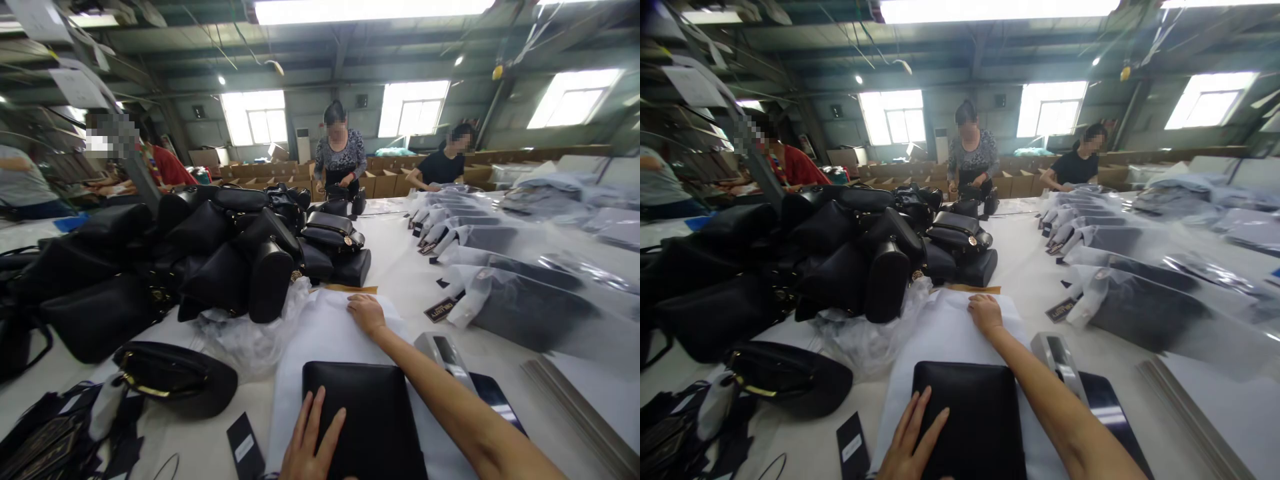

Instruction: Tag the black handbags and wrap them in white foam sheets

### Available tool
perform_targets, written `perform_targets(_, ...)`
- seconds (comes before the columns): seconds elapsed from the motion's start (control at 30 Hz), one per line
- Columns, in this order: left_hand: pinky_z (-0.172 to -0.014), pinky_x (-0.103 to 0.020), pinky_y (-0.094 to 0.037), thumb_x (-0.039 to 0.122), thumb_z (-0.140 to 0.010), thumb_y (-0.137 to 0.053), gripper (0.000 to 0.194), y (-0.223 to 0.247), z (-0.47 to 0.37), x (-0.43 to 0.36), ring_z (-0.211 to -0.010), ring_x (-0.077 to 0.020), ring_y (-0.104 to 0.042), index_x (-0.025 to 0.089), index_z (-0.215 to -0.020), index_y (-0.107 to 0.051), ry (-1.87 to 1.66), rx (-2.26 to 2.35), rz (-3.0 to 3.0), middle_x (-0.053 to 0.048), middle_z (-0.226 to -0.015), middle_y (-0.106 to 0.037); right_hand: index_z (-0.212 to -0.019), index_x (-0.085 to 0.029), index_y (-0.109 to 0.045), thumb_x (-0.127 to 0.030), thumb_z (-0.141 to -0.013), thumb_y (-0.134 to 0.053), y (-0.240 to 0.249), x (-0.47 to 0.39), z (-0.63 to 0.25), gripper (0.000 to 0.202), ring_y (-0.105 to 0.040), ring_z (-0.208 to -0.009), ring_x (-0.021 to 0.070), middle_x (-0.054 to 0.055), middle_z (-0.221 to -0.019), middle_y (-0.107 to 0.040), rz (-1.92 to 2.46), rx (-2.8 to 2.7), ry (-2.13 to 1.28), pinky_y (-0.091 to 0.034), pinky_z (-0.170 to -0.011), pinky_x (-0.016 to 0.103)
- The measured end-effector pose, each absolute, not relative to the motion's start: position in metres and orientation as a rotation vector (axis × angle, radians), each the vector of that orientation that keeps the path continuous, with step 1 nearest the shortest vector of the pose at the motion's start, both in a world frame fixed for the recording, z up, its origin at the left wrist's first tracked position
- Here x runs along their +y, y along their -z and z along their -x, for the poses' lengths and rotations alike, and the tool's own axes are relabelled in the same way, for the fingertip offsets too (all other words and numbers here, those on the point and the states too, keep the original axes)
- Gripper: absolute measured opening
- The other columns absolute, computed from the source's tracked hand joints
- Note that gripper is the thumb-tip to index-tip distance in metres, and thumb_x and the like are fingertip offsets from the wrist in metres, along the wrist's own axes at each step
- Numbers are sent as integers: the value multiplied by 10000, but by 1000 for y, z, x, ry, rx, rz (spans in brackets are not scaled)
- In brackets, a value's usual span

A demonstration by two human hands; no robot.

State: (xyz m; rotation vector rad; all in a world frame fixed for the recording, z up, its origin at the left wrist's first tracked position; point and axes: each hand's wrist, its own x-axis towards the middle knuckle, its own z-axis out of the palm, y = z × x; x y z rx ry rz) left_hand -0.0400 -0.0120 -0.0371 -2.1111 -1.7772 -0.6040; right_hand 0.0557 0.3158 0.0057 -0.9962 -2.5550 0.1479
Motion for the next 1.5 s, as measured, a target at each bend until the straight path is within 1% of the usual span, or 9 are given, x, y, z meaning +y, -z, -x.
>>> perform_targets(0.33,-1050,-477,-502,341,-969,-549,619,-41,62,1,-1269,-244,-586,301,-1534,-300,744,-2000,2017,-75,-1427,-578,-899,-232,-683,-198,-933,-594,-66,256,-90,101,-614,-1157,220,28,-1276,-673,619,-2355,34,-322,-1140,480)
perform_targets(0.53,-1155,-582,-301,282,-882,-680,790,-96,78,75,-1479,-348,-275,222,-1546,-255,755,-1962,1984,-167,-1598,-316,-982,-231,-655,-119,-936,-558,-82,183,-138,155,-593,-1220,219,41,-1320,-649,384,-2317,113,-315,-1166,511)
perform_targets(0.7,-1147,-627,-270,235,-868,-688,734,-100,84,98,-1436,-345,-357,234,-1511,-334,705,-1904,2122,-144,-1461,-515,-990,-221,-653,-111,-918,-555,-89,155,-166,164,-547,-1285,221,51,-1380,-606,243,-2428,86,-380,-1150,492)
perform_targets(0.87,-1167,-601,-240,42,-867,-589,751,-125,82,86,-1514,-365,-135,269,-1529,-315,527,-1672,2208,-138,-1629,-234,-949,-205,-668,-121,-917,-544,-92,144,-175,153,-506,-1329,205,41,-1422,-570,64,-2548,90,-433,-1131,427)
perform_targets(1.0,-1177,-555,-261,-25,-906,-470,667,-144,79,72,-1303,-240,-534,287,-1490,-385,305,-1528,2466,-63,-1265,-655,-974,-206,-682,-164,-941,-536,-85,130,-182,155,-530,-1306,193,28,-1403,-588,-101,-2599,66,-421,-1142,408)
perform_targets(1.13,-891,-366,-549,129,-974,-515,525,-136,81,42,-795,-157,-670,270,-1471,-418,330,-1585,2464,12,-827,-680,-1277,-221,-608,-294,-954,-598,-89,129,-195,331,-532,-1303,211,85,-1431,-558,132,-2499,70,-365,-1170,447)
perform_targets(1.27,-784,-318,-566,115,-984,-490,592,-116,78,0,-825,-164,-667,276,-1527,-317,456,-1542,2467,-12,-879,-684,-1493,-235,-410,-366,-867,-718,-107,143,-198,710,-296,-1459,321,131,-1551,-394,455,-2565,51,-191,-1207,585)
perform_targets(1.33,-837,-333,-566,77,-982,-463,615,-107,75,-17,-901,-169,-677,271,-1539,-289,522,-1520,2490,-35,-961,-703,-1483,-261,-429,-306,-818,-762,-113,151,-195,745,-308,-1451,323,106,-1471,-508,403,-2702,-45,-167,-1205,596)
perform_targets(1.5,-932,-370,-563,96,-981,-483,639,-88,78,-40,-1002,-188,-700,268,-1553,-257,668,-1549,2394,-72,-1114,-723,-1029,-269,-725,-89,-804,-652,-113,148,-197,298,-647,-949,208,11,-861,-702,292,-2839,-71,-202,-1205,542)
